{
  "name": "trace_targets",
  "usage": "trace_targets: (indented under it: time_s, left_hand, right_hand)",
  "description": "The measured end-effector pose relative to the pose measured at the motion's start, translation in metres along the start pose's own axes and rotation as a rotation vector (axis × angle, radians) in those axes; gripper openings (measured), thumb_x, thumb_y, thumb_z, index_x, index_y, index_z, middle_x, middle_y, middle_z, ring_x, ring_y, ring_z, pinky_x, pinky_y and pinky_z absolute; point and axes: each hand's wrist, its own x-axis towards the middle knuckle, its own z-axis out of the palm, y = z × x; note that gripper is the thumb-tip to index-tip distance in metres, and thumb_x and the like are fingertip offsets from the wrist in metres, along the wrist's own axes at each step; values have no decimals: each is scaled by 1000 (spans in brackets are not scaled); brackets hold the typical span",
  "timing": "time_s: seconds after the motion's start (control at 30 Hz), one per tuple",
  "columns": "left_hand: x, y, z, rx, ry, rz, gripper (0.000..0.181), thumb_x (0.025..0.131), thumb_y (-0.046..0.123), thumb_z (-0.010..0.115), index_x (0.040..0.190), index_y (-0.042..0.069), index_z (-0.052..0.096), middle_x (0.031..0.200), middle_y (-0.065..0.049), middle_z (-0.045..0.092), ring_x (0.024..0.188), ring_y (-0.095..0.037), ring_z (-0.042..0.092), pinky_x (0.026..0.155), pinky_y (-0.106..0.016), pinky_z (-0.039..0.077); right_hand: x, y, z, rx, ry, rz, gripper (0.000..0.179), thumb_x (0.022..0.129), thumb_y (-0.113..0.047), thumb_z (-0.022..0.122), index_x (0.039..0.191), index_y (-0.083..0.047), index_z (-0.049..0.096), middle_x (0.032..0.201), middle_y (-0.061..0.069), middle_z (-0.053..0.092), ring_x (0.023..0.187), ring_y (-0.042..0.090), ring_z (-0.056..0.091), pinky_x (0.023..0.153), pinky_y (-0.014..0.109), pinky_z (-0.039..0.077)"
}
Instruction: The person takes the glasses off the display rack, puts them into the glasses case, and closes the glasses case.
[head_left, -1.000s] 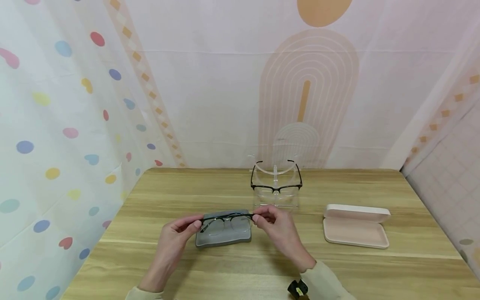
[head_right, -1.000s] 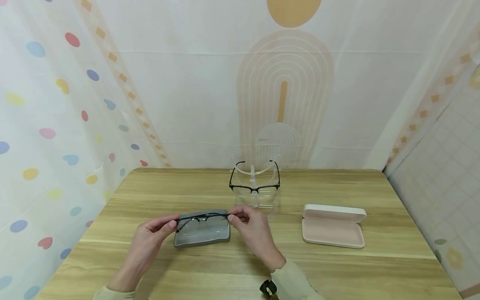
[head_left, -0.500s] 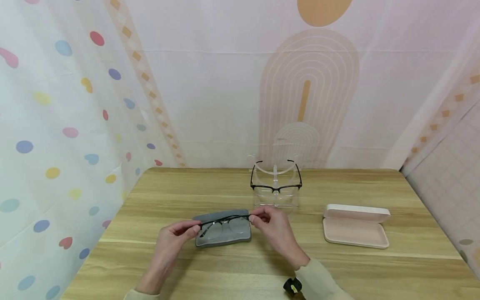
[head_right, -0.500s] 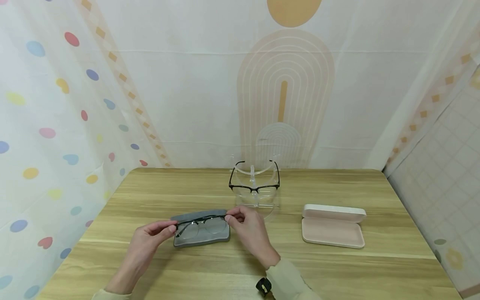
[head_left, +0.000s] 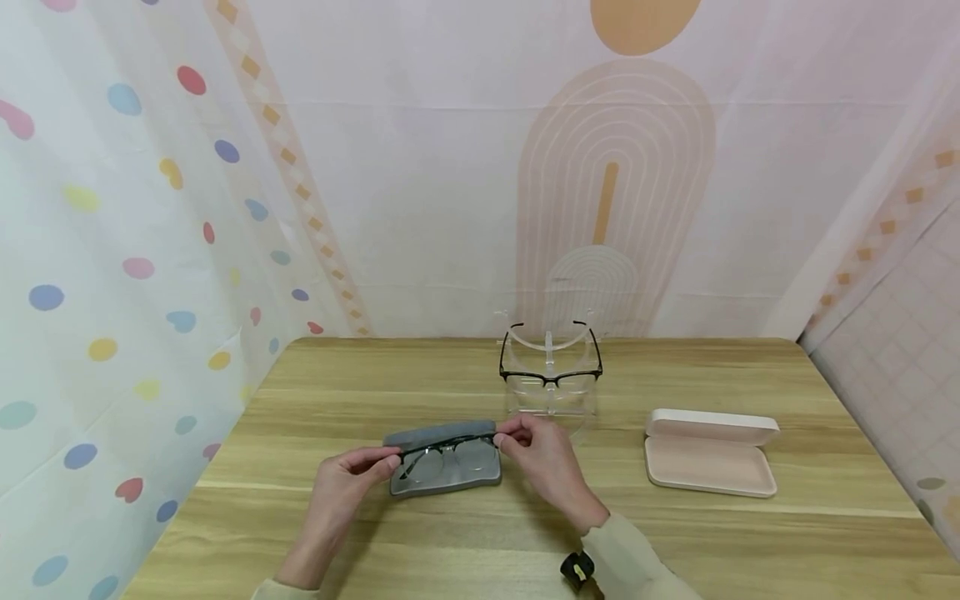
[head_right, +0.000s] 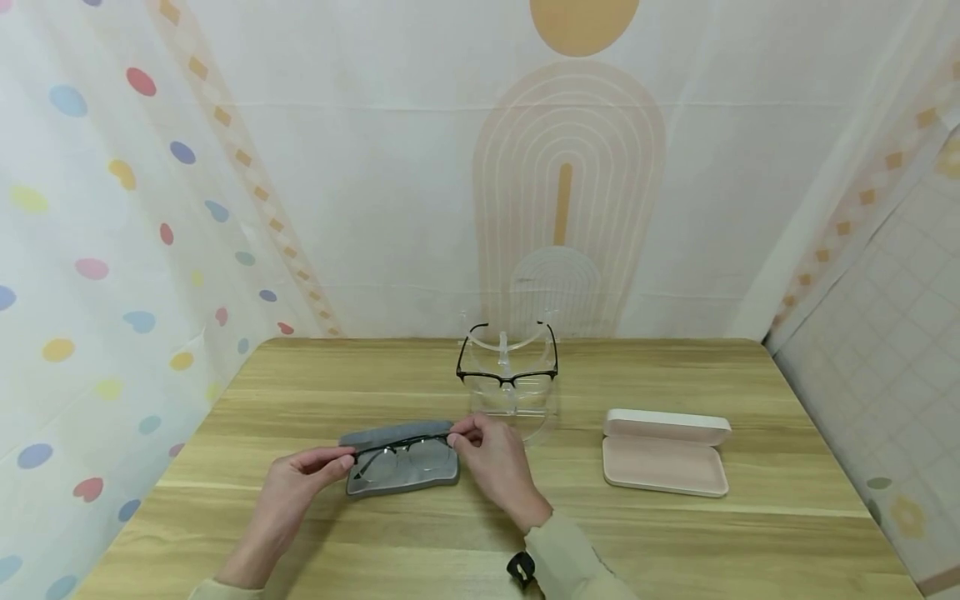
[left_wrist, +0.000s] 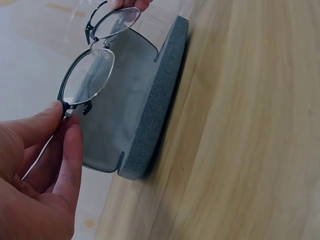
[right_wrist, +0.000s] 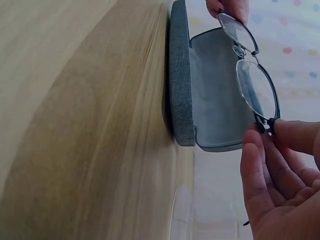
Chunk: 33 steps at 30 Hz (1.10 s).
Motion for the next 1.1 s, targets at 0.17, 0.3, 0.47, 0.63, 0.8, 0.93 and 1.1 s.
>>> trace_targets:
  time_s: [0.17, 0.3, 0.47, 0.63, 0.8, 0.93, 1.1]
  left_hand:
    - [1, -1, 1, 61, -1, 9, 23, 90, 10, 81, 110, -1, 79, 108, -10, 76, 89, -4, 65, 78, -19, 53]
    - [2, 0, 1, 102, 0, 16, 21, 89, 10, 82, 108, 0, 80, 107, -10, 76, 89, -5, 64, 77, -19, 53]
    - [4, 0, 1, 161, 5, 22, 19, 89, 11, 82, 106, 1, 81, 106, -11, 76, 89, -6, 64, 76, -20, 53]
    - [7, -2, 0, 243, -7, 38, 16, 90, 12, 82, 103, 4, 82, 107, -11, 77, 92, -9, 64, 76, -20, 52]
    - [11, -4, -2, 325, -26, 73, 13, 89, 14, 82, 100, 6, 83, 103, -8, 77, 89, -10, 64, 74, -21, 51]
    - [14, -6, -2, 366, -48, 103, 9, 89, 12, 82, 97, 8, 83, 97, -6, 78, 88, -9, 65, 75, -21, 51]
    - [15, -8, -3, 402, -60, 121, 7, 89, 10, 81, 95, 9, 83, 96, -4, 79, 93, -12, 68, 79, -23, 52]
  right_hand:
    - [2, 3, 2, -27, -9, 10, 4, 94, -9, 75, 97, -7, 77, 87, -2, 75, 81, 10, 69, 71, 24, 55]
    - [3, 5, 3, -58, -33, 23, 4, 93, -10, 77, 96, -7, 76, 87, -3, 75, 81, 10, 69, 72, 26, 55]
    - [5, 8, 6, -96, -59, 18, 4, 93, -12, 77, 93, -8, 75, 87, -5, 75, 82, 9, 68, 73, 27, 55]
    - [7, 10, 7, -116, -68, -3, 4, 92, -12, 77, 90, -9, 75, 86, -6, 74, 80, 8, 67, 72, 26, 54]
    - [11, 11, 8, -143, -73, -15, 5, 93, -13, 75, 90, -9, 77, 85, -8, 74, 79, 6, 66, 71, 26, 53]
    - [11, 12, 8, -160, -77, -15, 4, 92, -11, 74, 90, -9, 77, 84, -8, 73, 78, 6, 65, 71, 26, 53]
    - [11, 11, 9, -191, -92, -31, 5, 91, -8, 76, 87, -11, 76, 82, -8, 71, 77, 6, 65, 71, 26, 52]
